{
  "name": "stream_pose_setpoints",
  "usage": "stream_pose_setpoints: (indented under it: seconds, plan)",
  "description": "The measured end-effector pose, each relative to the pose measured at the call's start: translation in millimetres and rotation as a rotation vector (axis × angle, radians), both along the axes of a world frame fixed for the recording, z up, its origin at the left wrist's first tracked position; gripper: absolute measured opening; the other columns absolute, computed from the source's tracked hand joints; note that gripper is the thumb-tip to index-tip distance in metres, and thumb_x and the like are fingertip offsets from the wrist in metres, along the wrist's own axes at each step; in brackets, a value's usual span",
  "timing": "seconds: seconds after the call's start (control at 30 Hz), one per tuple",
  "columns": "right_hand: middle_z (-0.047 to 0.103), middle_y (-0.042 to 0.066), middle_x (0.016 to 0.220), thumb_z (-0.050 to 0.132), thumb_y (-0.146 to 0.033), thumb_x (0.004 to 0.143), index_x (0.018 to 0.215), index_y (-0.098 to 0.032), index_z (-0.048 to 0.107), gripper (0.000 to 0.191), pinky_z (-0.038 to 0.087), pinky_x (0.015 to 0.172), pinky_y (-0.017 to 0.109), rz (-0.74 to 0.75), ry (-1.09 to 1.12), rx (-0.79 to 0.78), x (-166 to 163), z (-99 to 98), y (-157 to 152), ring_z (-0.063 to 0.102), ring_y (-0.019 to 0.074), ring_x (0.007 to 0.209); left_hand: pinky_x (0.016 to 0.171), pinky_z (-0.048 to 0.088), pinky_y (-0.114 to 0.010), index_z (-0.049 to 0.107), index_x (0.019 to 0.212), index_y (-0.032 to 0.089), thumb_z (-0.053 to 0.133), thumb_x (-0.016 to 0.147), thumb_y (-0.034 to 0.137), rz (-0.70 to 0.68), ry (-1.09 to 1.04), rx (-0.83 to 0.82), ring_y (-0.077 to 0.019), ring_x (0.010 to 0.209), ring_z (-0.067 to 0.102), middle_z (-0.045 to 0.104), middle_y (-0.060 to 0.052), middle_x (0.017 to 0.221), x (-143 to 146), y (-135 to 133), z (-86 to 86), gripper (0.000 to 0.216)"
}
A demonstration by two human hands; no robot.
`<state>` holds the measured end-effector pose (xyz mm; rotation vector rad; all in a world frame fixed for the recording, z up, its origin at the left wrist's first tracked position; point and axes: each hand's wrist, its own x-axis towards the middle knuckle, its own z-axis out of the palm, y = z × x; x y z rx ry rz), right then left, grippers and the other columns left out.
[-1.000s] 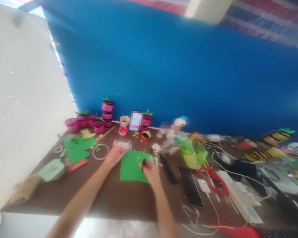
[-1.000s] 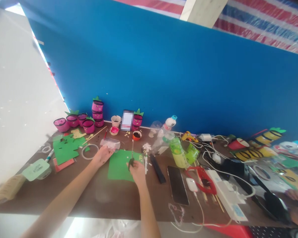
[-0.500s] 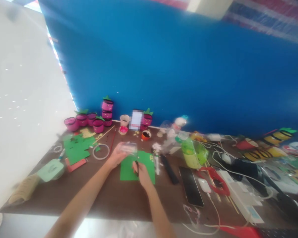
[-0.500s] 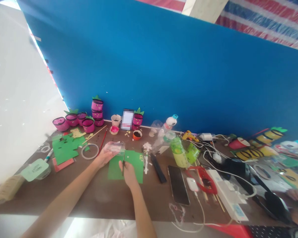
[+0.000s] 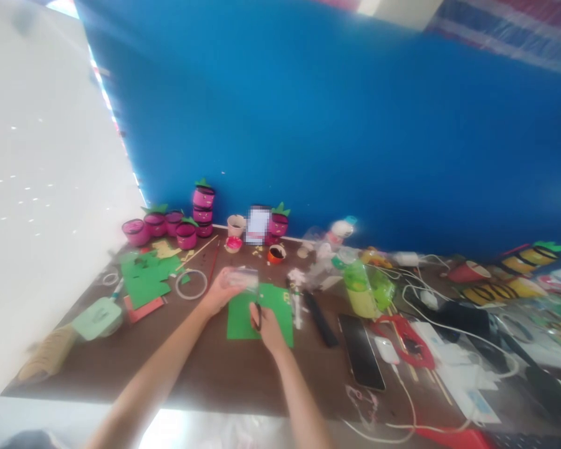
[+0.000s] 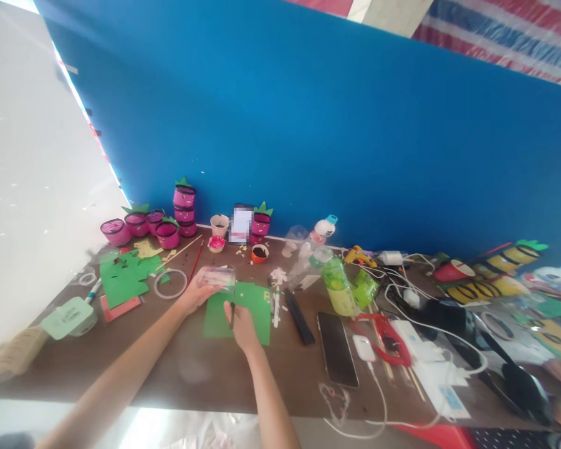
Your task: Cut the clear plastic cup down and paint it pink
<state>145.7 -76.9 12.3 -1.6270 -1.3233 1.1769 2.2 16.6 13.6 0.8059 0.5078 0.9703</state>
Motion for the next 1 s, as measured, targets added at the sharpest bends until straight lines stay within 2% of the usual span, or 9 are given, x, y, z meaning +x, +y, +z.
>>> stream_pose_setpoints:
  seconds: [0.13, 0.37, 0.73, 1.0]
  plan:
    - [0.033, -0.005, 0.049, 0.035, -0.062, 0.081, 0.053, -0.018, 0.038, 0.052, 0.024, 0.051, 0.023, 0.009, -0.069, 0.036, -1, 1.1, 0, 0.032, 0.0087, 0.049, 0.084, 0.047, -0.035, 0.051, 0.098, 0.016, 0.079, 0.054, 0.019, 0.053, -0.010, -0.034, -0.0195, 0.087, 0.064, 0.066, -0.006, 0.093, 1, -2, 4.4, 0.052]
    - [0.032, -0.005, 0.047, 0.039, -0.064, 0.077, 0.053, -0.019, 0.036, 0.051, 0.023, 0.050, 0.024, -0.021, -0.110, 0.005, -2, -0.2, 3, 0.033, 0.0095, 0.049, 0.086, 0.047, -0.041, 0.054, 0.091, 0.015, 0.079, 0.054, 0.019, 0.044, -0.060, -0.064, -0.0236, 0.087, 0.065, 0.069, -0.008, 0.089, 1, -3, 14.2, 0.046]
    - [0.042, -0.003, 0.048, 0.037, -0.066, 0.078, 0.052, -0.017, 0.045, 0.056, 0.025, 0.048, 0.023, -0.022, 0.117, -0.026, 0, -0.8, 6, 0.034, 0.0085, 0.046, 0.087, 0.046, -0.040, 0.049, 0.092, 0.016, 0.080, 0.052, 0.022, 0.035, 0.026, -0.057, -0.0211, 0.087, 0.065, 0.067, -0.004, 0.085, -2, 1, 7.2, 0.051]
    - [0.039, -0.004, 0.047, 0.030, -0.066, 0.081, 0.053, -0.017, 0.046, 0.059, 0.024, 0.047, 0.022, 0.042, 0.058, -0.077, -2, 0.6, 11, 0.032, 0.0077, 0.044, 0.090, 0.044, -0.041, 0.049, 0.096, 0.016, 0.080, 0.054, 0.020, 0.026, 0.044, 0.003, -0.0207, 0.090, 0.063, 0.066, -0.006, 0.092, -7, 5, 1.2, 0.052]
